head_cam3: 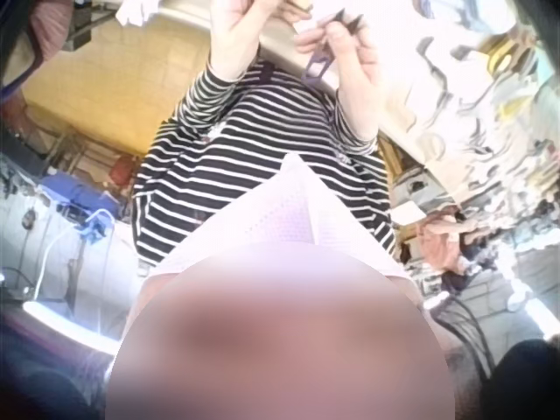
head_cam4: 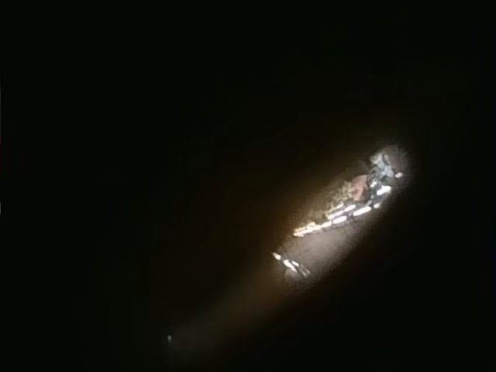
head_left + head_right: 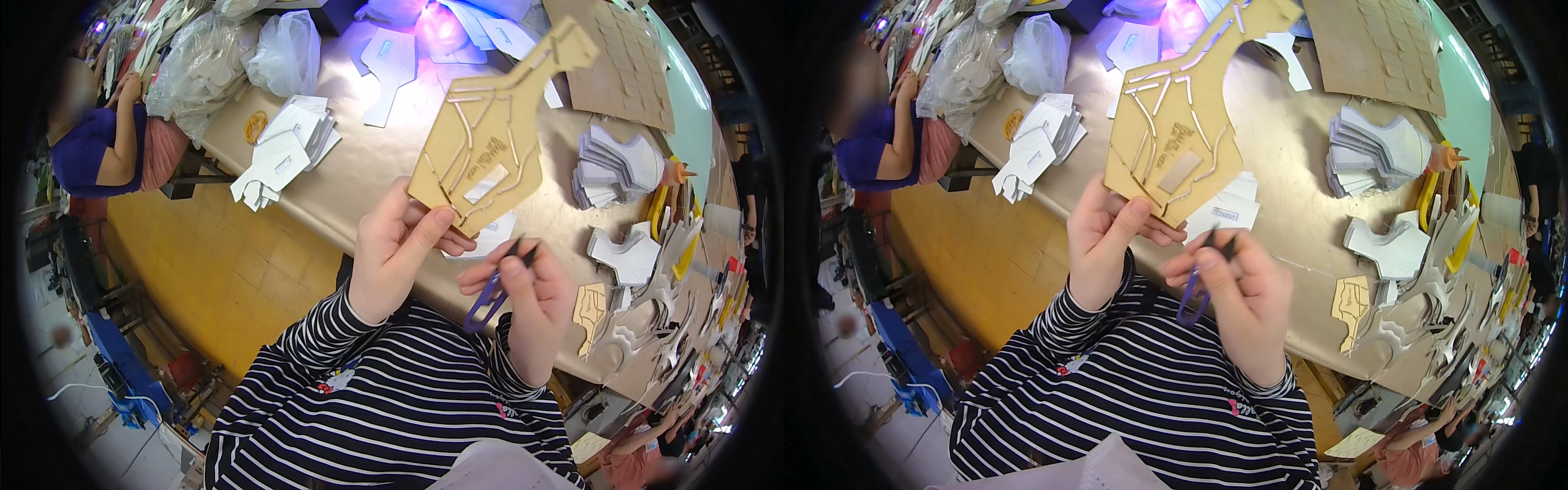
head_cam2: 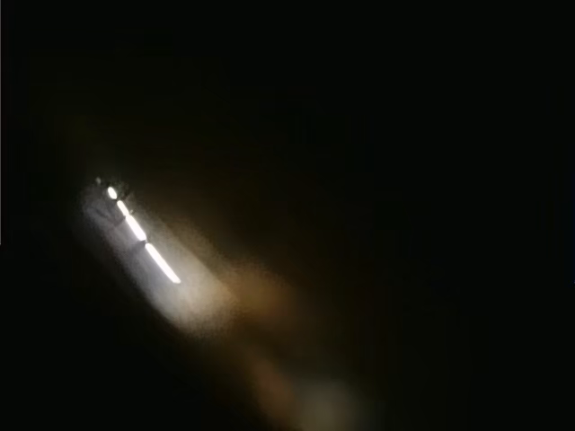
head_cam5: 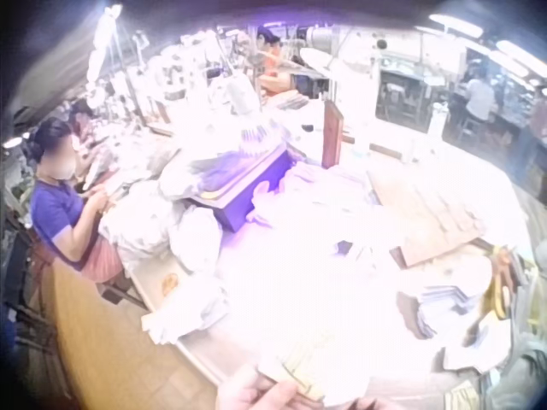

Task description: The person uses a purple utility knife to cut along marked lines on a cardboard pattern piece. They rotate the piece and make precise cuts, then inspect the cutout and continue trimming edges. The work occurs at a cluttered table with stacks of white fabric pieces and other cardboard patterns nearby.

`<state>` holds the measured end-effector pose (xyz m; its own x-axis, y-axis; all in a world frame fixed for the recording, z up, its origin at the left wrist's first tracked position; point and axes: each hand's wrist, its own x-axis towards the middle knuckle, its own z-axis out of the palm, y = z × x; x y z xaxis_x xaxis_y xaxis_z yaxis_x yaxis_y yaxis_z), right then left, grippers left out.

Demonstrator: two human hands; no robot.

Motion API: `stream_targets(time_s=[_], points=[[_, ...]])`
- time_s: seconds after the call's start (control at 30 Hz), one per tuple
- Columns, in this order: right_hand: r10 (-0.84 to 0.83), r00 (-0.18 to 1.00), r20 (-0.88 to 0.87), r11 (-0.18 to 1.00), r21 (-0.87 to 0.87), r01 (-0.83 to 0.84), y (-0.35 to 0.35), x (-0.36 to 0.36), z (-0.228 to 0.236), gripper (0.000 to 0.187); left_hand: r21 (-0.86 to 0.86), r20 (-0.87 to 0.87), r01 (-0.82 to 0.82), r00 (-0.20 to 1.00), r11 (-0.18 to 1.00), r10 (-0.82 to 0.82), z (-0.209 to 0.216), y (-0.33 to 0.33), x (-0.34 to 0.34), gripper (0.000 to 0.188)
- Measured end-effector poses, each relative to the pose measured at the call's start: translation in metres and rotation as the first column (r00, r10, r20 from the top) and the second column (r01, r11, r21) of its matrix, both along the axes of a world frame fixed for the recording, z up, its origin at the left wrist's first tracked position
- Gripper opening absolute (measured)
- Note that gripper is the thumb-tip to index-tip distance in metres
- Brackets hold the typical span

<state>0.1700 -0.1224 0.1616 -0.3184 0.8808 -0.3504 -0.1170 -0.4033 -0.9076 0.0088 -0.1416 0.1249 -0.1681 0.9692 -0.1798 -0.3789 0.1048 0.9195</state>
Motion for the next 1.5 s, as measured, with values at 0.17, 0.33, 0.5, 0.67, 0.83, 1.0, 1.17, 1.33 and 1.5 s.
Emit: stream_targets(time_s=[0.17, 0.33, 0.5, 0.67, 0.83, 1.0, 1.17, 1.33, 1.5], points=[[0.223, 0.942, 0.252, 0.974, -0.011, -0.227, -0.001, -0.002, 0.001, 0.02, -0.023, -0.141, 0.008, 0.99, 1.0, -0.011, 0.001, -0.007, 0.002, 0.016], [0.194, 0.913, 0.36, 0.977, 0.015, -0.213, -0.003, -0.003, -0.003, 0.012, -0.029, -0.278, 0.083, 0.956, 0.996, -0.088, 0.004, -0.01, -0.001, 0.016], [0.163, 0.928, 0.336, 0.976, 0.084, -0.202, -0.004, -0.003, -0.007, 0.013, 0.018, -0.391, 0.144, 0.912, 0.989, -0.126, 0.008, -0.009, -0.001, 0.015], [0.229, 0.938, 0.261, 0.973, -0.066, -0.219, 0.001, 0.002, -0.005, 0.016, -0.033, -0.421, 0.127, 0.898, 0.991, -0.129, 0.013, -0.012, -0.001, 0.007], [0.172, 0.955, 0.243, 0.985, -0.026, -0.171, -0.003, 0.001, -0.007, 0.02, -0.02, -0.423, 0.065, 0.904, 0.998, -0.068, 0.013, -0.015, 0.005, 0.005], [0.054, 0.97, 0.238, 0.993, 0.093, -0.078, -0.011, -0.008, -0.01, 0.021, -0.032, -0.371, -0.042, 0.928, 0.999, 0.027, 0.012, -0.018, 0.015, 0.005], [-0.014, 0.951, 0.308, 0.977, 0.206, -0.052, -0.011, -0.014, -0.009, 0.012, -0.063, -0.25, -0.097, 0.965, 0.993, 0.078, 0.013, -0.018, 0.019, 0.009], [-0.084, 0.899, 0.429, 0.932, 0.354, -0.082, -0.017, -0.016, -0.022, 0.011, -0.025, -0.449, -0.143, 0.886, 0.989, 0.117, 0.016, -0.016, 0.023, 0.008], [-0.25, 0.844, 0.475, 0.911, 0.41, 0.039, -0.002, -0.005, -0.022, 0.011, -0.061, -0.578, -0.079, 0.816, 0.995, 0.03, 0.015, -0.018, 0.018, 0.007]])
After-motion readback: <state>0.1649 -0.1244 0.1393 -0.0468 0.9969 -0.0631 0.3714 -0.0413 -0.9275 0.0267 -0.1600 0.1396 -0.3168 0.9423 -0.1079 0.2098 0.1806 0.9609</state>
